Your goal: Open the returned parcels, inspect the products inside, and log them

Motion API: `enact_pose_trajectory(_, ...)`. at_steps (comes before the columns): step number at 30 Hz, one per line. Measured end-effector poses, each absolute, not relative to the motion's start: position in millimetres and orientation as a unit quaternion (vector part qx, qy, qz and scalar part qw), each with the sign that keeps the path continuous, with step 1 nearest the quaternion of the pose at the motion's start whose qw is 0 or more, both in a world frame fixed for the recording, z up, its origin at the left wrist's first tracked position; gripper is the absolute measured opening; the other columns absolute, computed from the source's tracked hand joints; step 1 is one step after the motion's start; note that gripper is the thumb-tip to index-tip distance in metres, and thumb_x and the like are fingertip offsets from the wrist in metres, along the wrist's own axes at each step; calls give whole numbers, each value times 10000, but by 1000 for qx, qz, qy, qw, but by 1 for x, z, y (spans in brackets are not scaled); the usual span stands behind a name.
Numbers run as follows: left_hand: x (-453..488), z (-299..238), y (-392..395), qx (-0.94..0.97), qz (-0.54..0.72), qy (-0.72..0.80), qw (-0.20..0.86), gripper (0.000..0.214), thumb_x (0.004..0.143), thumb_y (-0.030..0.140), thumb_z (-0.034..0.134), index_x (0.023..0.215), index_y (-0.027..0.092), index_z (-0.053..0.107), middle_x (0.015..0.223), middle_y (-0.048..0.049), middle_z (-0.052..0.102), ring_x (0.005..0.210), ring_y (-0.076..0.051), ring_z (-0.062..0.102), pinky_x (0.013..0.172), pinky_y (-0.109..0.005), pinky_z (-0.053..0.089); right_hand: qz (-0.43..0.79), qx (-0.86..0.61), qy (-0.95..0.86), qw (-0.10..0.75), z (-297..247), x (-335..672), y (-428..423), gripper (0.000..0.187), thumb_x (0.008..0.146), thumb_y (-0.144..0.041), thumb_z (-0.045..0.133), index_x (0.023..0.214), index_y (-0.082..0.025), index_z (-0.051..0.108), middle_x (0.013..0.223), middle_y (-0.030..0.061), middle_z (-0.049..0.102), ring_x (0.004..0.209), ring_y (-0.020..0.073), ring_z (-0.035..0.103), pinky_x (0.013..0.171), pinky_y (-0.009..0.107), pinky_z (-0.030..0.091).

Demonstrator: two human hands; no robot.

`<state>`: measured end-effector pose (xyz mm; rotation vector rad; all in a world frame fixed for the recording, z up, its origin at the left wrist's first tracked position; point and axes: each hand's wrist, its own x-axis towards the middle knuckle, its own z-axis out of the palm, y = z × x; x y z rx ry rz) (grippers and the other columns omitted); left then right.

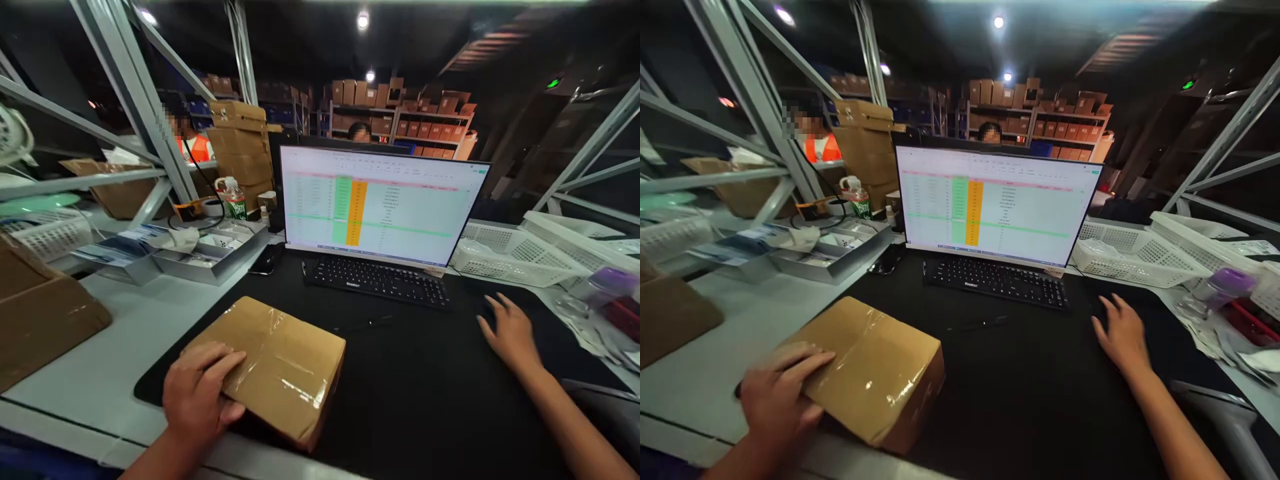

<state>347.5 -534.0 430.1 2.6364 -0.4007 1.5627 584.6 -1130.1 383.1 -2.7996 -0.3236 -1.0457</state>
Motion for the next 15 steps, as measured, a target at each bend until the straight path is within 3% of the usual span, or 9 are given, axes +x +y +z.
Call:
enact_pose_trajectory(2,347,433,-537,847,511,-139,45,590,950,704,296,1298,295,542,951,-92,609,906,-304,623,793,-477,510,-284,-927,-219,107,405,567,-1069,487,987,-386,418,1375,-116,533,1363,217,570,1267,333,552,1086,547,443)
enact_pose_trajectory(4,347,441,-543,839,517,-150,74,516,961,663,366,1253,283,556,956,-88,622,924,-295,629,802,-482,519,-199,-913,-331,131,418,554,-1009,466,1003,-347,430,1430,-170,487,1404,171,566,1301,291,538,1114,522,436)
enact_pose_trajectory(8,346,461,-555,821,534,-159,124,371,946,586,526,1132,274,601,925,-51,648,908,-255,652,796,-454,548,-81,-893,-434,86,425,543,-925,432,971,-252,507,1393,-168,541,1438,153,542,1309,278,529,1115,461,449)
enact_pose_trajectory(12,341,471,-565,809,548,-146,154,440,867,636,575,983,217,640,857,-43,687,867,-227,669,782,-401,560,-53,-888,-454,42,417,545,-898,372,937,-116,414,1206,-126,670,1089,153,685,1005,275,664,929,453,560)
enact_pose_trajectory(15,337,468,-569,781,582,-130,186,497,803,666,608,944,192,663,832,-37,703,852,-206,675,789,-360,566,-74,-906,-413,50,418,549,-899,444,913,-80,325,1222,-59,643,1118,204,677,1035,295,668,929,475,558)
